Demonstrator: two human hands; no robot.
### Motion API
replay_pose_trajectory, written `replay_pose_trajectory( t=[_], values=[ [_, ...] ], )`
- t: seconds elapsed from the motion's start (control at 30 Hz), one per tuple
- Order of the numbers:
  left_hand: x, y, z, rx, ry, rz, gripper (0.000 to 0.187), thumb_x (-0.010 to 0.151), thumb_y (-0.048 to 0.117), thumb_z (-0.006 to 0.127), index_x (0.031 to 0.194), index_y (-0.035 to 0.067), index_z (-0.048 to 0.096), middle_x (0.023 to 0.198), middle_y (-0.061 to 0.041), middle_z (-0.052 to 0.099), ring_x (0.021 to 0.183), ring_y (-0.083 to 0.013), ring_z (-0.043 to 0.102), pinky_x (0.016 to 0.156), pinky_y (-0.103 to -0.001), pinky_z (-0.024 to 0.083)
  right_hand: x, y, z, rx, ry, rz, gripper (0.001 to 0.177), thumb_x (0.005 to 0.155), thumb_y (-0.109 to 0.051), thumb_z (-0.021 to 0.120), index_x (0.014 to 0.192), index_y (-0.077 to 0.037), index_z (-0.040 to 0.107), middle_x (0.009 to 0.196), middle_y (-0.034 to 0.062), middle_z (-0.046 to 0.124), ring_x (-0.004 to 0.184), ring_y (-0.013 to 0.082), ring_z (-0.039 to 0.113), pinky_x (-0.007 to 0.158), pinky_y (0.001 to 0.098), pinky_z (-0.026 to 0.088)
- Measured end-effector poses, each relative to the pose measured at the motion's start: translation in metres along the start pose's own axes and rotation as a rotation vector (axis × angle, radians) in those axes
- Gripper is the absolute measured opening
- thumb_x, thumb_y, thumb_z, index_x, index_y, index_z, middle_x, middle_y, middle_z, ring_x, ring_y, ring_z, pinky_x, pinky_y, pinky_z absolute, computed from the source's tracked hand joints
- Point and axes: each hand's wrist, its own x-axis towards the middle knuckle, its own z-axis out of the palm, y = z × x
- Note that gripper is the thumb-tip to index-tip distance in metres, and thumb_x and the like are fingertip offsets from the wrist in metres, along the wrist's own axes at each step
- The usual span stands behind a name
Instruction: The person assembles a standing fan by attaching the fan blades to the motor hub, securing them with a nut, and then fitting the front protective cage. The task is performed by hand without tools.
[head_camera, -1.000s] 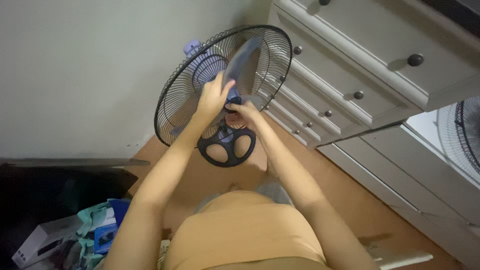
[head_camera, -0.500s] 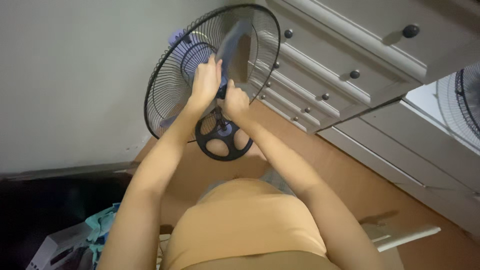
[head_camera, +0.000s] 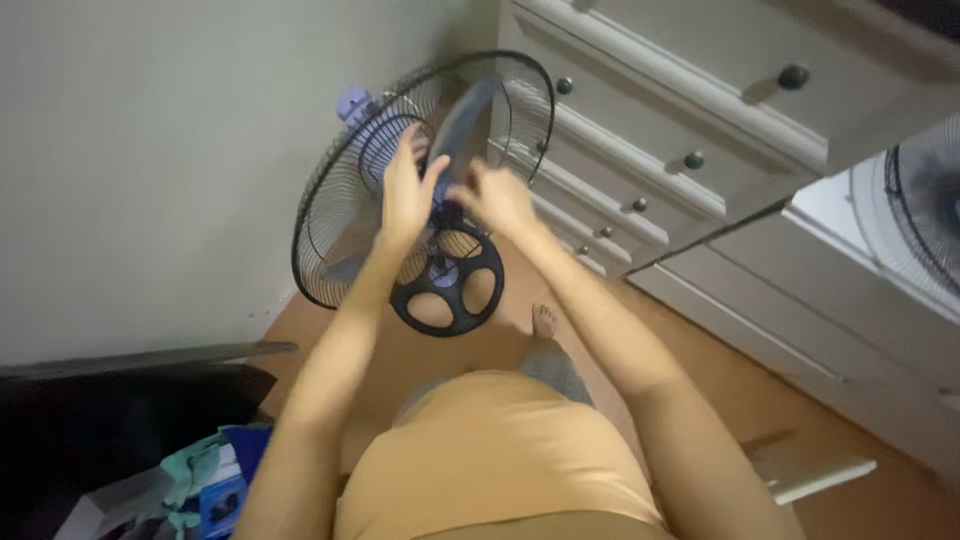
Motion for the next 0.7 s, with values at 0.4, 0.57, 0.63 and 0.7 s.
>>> replay_pose_trajectory(
  t=[0.4, 0.57, 0.63, 0.7],
  values=[
    [-0.121, -0.089, 0.085, -1.257, 0.019, -1.582, 0.071, 0.103, 0.046, 0.067, 0.149, -0.001, 0.04, 0.135, -0.021, 0.058, 0.13, -0.0332, 0.053, 0.115, -0.047, 0.037, 0.057, -0.03, -0.071, -0.638, 0.275, -1.131, 0.047, 0.087, -0.03, 0.069, 0.127, -0.006, 0.065, 0.13, 0.0154, 0.063, 0.13, 0.0306, 0.057, 0.12, 0.0534, 0.032],
    [-0.101, -0.121, 0.106, -1.45, -0.105, -1.366, 0.067, 0.086, 0.034, 0.066, 0.148, 0.023, 0.044, 0.139, -0.016, 0.058, 0.133, -0.0315, 0.055, 0.113, -0.046, 0.042, 0.078, -0.014, -0.046, -0.678, 0.091, -1.04, 0.013, 0.09, -0.021, 0.068, 0.099, -0.012, 0.069, 0.1, 0.0083, 0.062, 0.111, 0.0273, 0.06, 0.124, 0.0567, 0.033],
    [-0.093, -0.113, 0.108, -1.457, 0.005, -1.48, 0.06, 0.089, 0.032, 0.067, 0.144, 0.016, 0.049, 0.136, -0.014, 0.059, 0.131, -0.0324, 0.057, 0.112, -0.046, 0.045, 0.081, -0.016, -0.041, -0.614, 0.136, -1.07, 0.009, 0.086, -0.019, 0.067, 0.093, -0.014, 0.069, 0.097, 0.0065, 0.06, 0.109, 0.0261, 0.06, 0.119, 0.057, 0.034],
    [-0.09, -0.105, 0.104, -1.526, 0.089, -1.531, 0.052, 0.089, 0.026, 0.069, 0.136, 0.01, 0.053, 0.133, -0.012, 0.06, 0.13, -0.0317, 0.058, 0.113, -0.045, 0.047, 0.082, -0.019, -0.043, -0.643, 0.092, -1.069, 0.012, 0.082, -0.02, 0.065, 0.09, -0.013, 0.07, 0.094, 0.0072, 0.061, 0.105, 0.0272, 0.06, 0.116, 0.0585, 0.035]
  ],
)
